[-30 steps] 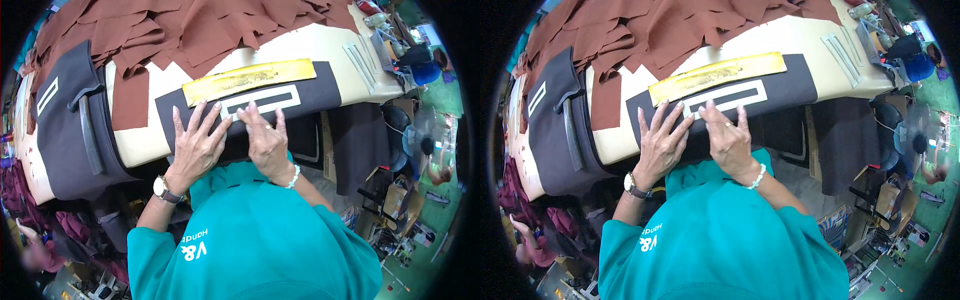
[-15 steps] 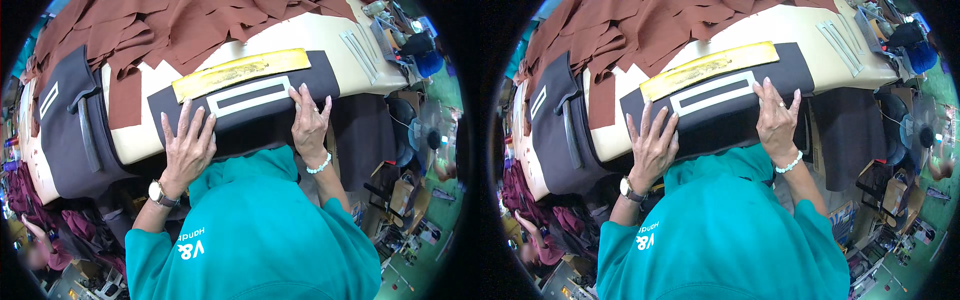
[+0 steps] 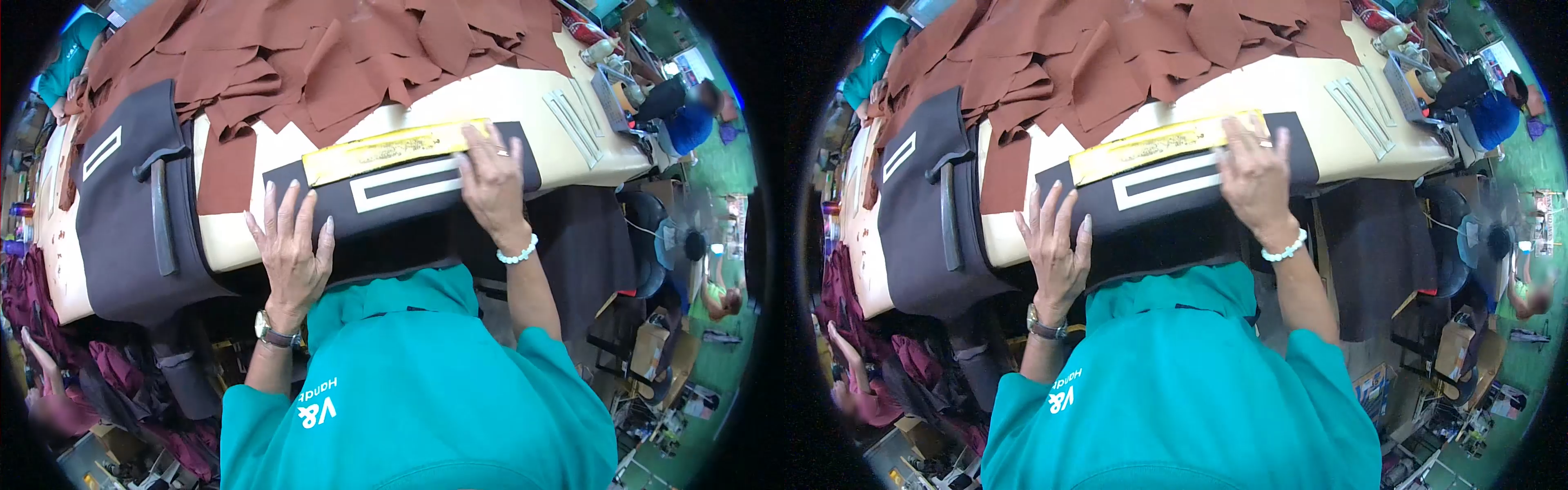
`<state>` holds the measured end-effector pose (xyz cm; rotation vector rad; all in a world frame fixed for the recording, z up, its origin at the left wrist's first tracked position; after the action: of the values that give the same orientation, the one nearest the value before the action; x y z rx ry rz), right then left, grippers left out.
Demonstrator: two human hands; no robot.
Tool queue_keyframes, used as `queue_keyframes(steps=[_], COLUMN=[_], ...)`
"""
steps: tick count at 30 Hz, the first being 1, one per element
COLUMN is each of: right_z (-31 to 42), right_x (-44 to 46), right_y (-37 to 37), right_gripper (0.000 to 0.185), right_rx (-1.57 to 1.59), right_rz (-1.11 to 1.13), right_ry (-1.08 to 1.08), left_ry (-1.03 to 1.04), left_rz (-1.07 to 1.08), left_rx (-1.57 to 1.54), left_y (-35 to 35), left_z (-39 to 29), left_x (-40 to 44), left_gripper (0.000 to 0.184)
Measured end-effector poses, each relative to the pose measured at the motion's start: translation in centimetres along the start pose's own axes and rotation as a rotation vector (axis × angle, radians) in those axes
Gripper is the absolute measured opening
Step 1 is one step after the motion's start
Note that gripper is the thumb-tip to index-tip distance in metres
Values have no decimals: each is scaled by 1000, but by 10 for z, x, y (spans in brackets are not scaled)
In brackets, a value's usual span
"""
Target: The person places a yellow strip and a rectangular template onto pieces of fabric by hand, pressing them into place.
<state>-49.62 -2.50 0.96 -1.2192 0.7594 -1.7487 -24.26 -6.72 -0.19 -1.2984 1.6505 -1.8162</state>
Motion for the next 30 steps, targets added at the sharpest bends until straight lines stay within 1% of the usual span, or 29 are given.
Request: queue_keyframes(steps=[2,3,5,6,8,10,11,14,15,17,18,19,20,21,23,24,26,27,28,30], right_z=[17,17,13,10,17,26,29,23,14,-27,-57,-70,-97,-118,-134,-130,-122,-113,-105,-88], right_x=[17,23,32,37,48,56,59,64,68,75,75,79,78,77,60,56,28,11,-5,-28], right_y=[19,29,49,49,38,33,31,14,-2,-23,-30,-49,-57,-63,-75,-79,-71,-63,-49,-43], right_gripper=[45,47,51,56,48,38,33,18,13,19,22,23,23,26,28,30,31,30,29,26], right_rx=[114,131,161,247,252,344,390,543,594,584,658,618,510,279,23,-100,-97,-89,-76,-26], right_rz=[66,122,237,226,174,259,302,239,111,-77,-124,-229,-276,-302,-299,-297,-135,-83,-29,-240], right_ry=[-93,-118,-167,-164,-242,-256,-261,-273,-254,-67,112,88,168,129,136,131,384,422,450,313], left_ry=[-116,-139,-244,-299,-363,-406,-406,-381,-381,-384,-388,-393,-396,-395,-394,-395,-405,-396,-364,-326], left_rz=[-2,48,42,37,44,44,83,119,106,87,66,44,21,19,9,12,19,-14,-41,-79], left_rx=[6,64,60,58,96,142,179,273,266,256,244,230,216,213,207,175,121,104,60,-53], left_y=[7,13,17,20,25,28,32,36,36,37,35,34,33,33,32,33,31,28,28,22], left_z=[4,6,12,15,24,31,32,30,29,30,30,29,29,29,29,29,29,26,24,18], left_x=[1,0,-4,-7,-14,-19,-20,-19,-19,-21,-22,-21,-21,-22,-21,-20,-22,-21,-21,-20], left_gripper=[44,51,53,54,56,57,57,58,58,56,56,56,56,55,53,51,47,40,36,32])
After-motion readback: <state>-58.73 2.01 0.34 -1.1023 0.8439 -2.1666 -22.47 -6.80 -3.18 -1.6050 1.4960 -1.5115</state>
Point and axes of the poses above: each hand's wrist, its own x-axis towards the middle knuckle, its own y-axis out of the palm, z = x × y, the point moved 8 cm from there along x, towards the middle knuckle, and after that the axes turned 12 degrees about x, right-handed, at the moved point
